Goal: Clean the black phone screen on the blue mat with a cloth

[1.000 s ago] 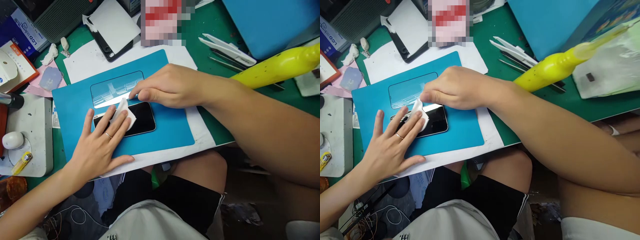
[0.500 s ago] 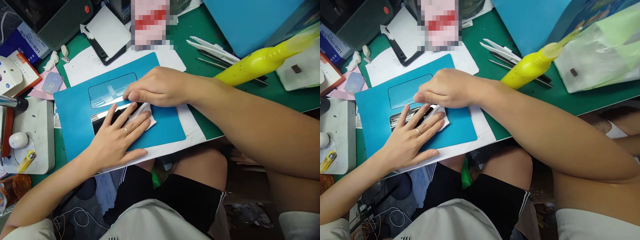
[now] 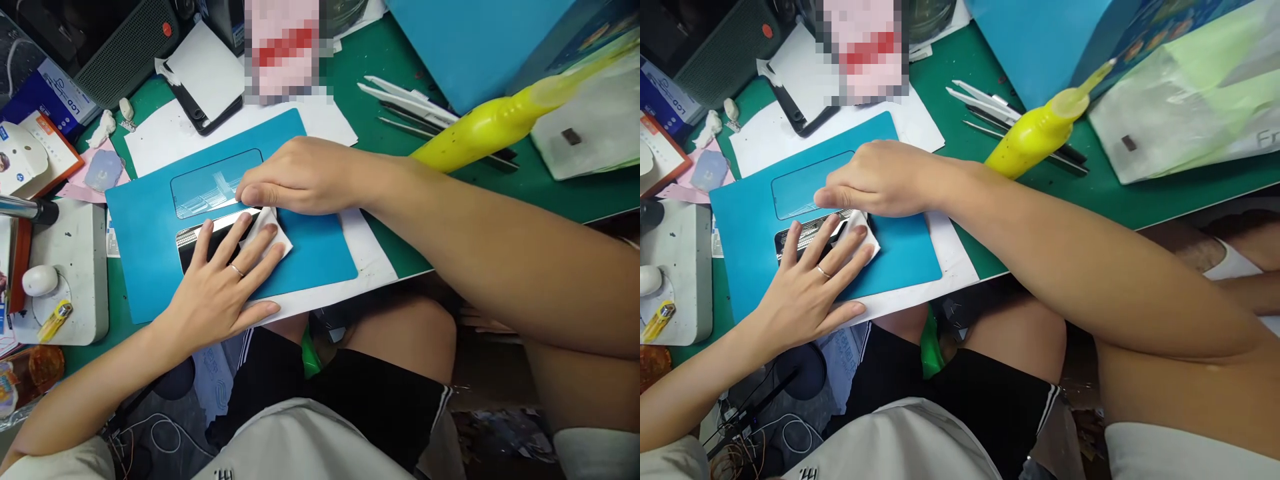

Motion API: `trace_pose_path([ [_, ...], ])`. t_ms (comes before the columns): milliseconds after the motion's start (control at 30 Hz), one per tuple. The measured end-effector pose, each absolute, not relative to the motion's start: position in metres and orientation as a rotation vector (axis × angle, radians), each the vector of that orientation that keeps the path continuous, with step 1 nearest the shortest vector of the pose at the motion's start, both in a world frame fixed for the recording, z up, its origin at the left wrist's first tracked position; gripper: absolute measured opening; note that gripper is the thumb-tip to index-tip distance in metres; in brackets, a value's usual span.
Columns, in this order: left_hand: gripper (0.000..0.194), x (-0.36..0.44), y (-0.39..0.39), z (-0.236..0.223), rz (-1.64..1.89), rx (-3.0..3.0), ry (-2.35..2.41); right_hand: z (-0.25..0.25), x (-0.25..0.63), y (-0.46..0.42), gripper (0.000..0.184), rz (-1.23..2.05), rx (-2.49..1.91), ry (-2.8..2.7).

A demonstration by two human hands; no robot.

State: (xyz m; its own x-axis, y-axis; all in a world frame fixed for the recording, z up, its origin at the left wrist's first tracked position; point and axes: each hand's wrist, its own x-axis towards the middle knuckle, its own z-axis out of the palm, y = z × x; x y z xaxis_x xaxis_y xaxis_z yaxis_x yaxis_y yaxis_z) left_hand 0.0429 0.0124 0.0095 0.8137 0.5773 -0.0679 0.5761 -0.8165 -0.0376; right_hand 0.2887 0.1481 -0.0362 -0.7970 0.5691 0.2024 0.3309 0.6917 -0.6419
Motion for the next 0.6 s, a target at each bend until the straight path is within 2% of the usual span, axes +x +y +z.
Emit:
trace_pose_path([
  [433, 0.072, 0.021, -0.002, 0.014, 0.121, -2.919, -1.110, -0.029, 0.286, 0.147, 0.084, 0.848, -0.719, -2.478],
  [600, 0.070, 0.036, 0.008, 0.008, 0.065, -2.944, -1.029, -0.024, 0.285, 0.145, 0.087, 0.863, -0.747, -2.480],
])
